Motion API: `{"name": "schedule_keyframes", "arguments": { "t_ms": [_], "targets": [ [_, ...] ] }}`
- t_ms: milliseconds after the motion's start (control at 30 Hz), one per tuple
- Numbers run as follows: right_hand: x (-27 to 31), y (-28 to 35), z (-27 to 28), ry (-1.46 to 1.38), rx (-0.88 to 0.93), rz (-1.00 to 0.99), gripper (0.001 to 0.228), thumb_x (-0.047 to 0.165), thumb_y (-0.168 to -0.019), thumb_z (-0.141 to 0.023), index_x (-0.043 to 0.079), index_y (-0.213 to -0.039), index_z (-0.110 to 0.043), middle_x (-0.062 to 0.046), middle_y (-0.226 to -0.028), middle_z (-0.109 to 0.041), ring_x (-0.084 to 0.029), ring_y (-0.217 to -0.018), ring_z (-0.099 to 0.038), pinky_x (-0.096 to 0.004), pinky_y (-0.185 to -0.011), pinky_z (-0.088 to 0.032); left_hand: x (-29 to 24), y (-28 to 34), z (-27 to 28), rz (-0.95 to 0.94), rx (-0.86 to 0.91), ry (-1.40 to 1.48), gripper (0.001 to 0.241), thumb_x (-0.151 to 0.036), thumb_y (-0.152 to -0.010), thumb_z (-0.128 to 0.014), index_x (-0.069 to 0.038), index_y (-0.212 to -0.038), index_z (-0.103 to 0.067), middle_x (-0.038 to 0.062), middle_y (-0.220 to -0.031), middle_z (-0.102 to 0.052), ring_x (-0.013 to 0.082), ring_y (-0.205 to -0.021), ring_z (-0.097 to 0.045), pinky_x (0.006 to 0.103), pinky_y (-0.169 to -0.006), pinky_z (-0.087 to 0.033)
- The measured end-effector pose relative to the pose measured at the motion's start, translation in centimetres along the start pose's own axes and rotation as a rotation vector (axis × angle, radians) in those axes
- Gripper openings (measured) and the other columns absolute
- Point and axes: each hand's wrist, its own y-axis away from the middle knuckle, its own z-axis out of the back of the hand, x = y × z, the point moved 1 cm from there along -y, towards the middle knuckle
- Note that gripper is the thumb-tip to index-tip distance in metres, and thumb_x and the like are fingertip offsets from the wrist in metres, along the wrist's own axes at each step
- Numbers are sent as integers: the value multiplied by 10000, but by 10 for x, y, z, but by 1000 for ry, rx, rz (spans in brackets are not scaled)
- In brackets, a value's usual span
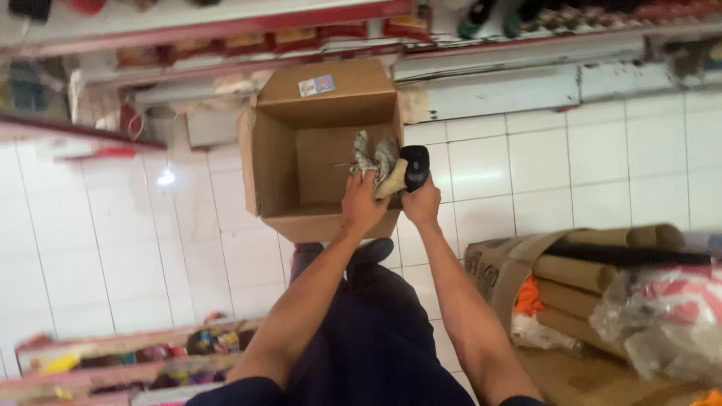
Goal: The person repeatedly takes packaged coffee bags from a cardboard box, wipes them with a cloth, and places them on a shelf. The person also uses a barcode scanner on some items and moves a red crate on the floor.
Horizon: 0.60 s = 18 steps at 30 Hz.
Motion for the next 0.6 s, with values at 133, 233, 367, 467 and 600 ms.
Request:
{"name": "schedule_keyframes", "arguments": {
  "t_ms": [133,233,367,467,600],
  "targets": [
    [32,41,-10,-36,87,44,455,130,-734,-754,28,-1166,-657,-238,-968,-753,-431,-980,-718,-473,-862,-567,25,34,37,50,-8,-16,542,-214,-724,-826,-109,-1201,-592,144,-1223,-570,393,-1135,-546,520,-863,-522],
    [63,64,-38,-11,198,-58,420,159,-752,-739,19,-1140,-662,-234,-942,-756,-405,-923,-755,-449,-856,-582,53,56,74,58,-57,6,582,-203,-710,-816,-102,-1236,-588,152,-1217,-559,392,-1132,-544,510,-856,-527],
    [106,93,-105,-13,205,162,448,175,-743,-806,-7,-1126,-661,-242,-987,-743,-402,-978,-721,-449,-856,-560,100,75,129,144,-148,-7,536,-183,-743,-798,-131,-1245,-616,140,-1192,-570,378,-1114,-554,505,-864,-533],
    [133,114,-168,-71,323,157,431,182,-743,-794,11,-1118,-670,-212,-1014,-757,-360,-995,-749,-433,-858,-571,146,89,178,266,-200,-35,531,-153,-708,-788,-148,-1217,-638,129,-1179,-586,368,-1117,-559,518,-841,-520],
    [164,146,-258,-33,378,233,416,201,-792,-810,16,-1139,-674,-223,-1025,-756,-382,-994,-731,-442,-855,-556,206,101,232,373,-290,-38,539,-159,-679,-806,-142,-1192,-642,150,-1158,-588,385,-1118,-545,526,-850,-484]
  ]
}}
